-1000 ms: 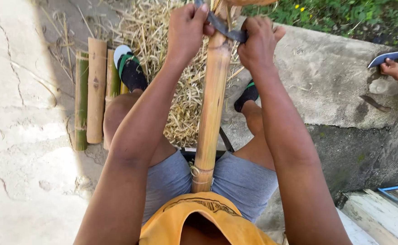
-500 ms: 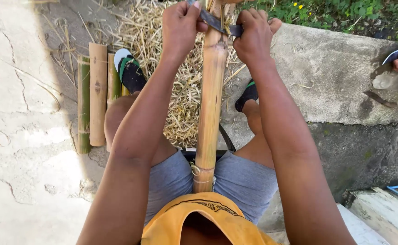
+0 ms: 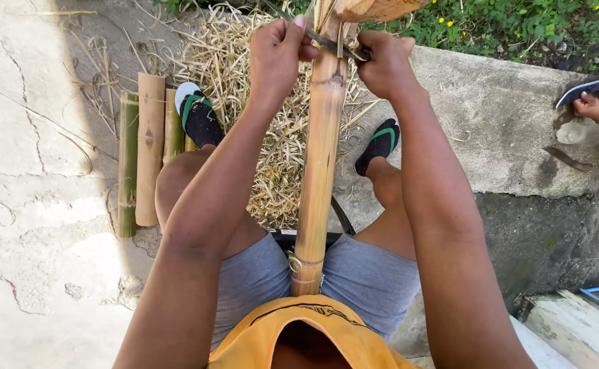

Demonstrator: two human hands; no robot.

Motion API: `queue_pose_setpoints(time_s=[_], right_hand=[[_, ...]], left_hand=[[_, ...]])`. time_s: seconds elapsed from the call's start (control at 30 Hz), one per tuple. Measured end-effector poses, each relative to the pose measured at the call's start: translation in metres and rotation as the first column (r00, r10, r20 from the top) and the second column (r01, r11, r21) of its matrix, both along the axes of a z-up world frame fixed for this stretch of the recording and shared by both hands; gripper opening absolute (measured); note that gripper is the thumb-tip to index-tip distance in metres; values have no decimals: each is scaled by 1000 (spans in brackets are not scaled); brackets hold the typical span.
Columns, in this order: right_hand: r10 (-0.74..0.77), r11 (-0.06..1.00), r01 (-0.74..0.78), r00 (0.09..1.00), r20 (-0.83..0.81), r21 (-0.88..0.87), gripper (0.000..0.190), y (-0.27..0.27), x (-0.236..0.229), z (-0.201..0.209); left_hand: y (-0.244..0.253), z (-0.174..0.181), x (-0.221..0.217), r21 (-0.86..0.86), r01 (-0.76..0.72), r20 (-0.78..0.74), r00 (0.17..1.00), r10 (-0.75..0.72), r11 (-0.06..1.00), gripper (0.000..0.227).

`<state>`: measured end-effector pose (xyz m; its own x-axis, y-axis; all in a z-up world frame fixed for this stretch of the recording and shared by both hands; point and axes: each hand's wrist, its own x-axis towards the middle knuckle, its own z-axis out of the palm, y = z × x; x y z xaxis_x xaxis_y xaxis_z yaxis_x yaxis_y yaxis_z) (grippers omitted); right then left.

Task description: The recorder is using a curved blade tool to strip outer layers and fibers from a length of bamboo while seated.

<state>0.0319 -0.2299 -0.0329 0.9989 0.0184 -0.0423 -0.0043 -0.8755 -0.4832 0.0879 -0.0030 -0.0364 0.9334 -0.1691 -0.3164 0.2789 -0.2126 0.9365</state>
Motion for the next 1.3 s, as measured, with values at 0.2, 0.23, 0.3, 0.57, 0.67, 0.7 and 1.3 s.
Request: queue_pose_setpoints(time_s=[0.2, 0.23, 0.3, 0.57, 0.67, 0.7, 1.3], right_hand=[[-100, 942, 172, 963, -251, 287, 9, -7, -31, 18], [-95, 955, 139, 980, -173, 263, 10, -3, -37, 27], [-99, 967, 118, 991, -94, 225, 12, -3, -58, 44], [-168, 986, 166, 979, 115, 25, 22, -1, -126, 63], [-106, 984, 126, 983, 152, -124, 23, -1, -112, 55], [-103, 985, 122, 983, 151, -123, 23, -1, -105, 49], [81, 959, -22, 976, 200, -281, 22, -12, -9, -3]], left_hand=[[9, 46, -37, 310, 307, -164, 949, -268, 900, 55], [9, 43, -45, 337, 377, -146, 926, -348, 863, 70], [4, 38, -57, 355, 452, -127, 891, -436, 819, 98], [4, 39, -59, 197, 474, -234, 873, -428, 859, 94], [8, 37, -48, 370, 498, -132, 864, -486, 784, 100], [12, 42, -42, 371, 496, -133, 865, -483, 785, 100], [0, -21, 9, -203, -48, -167, 986, 14, 978, 32]])
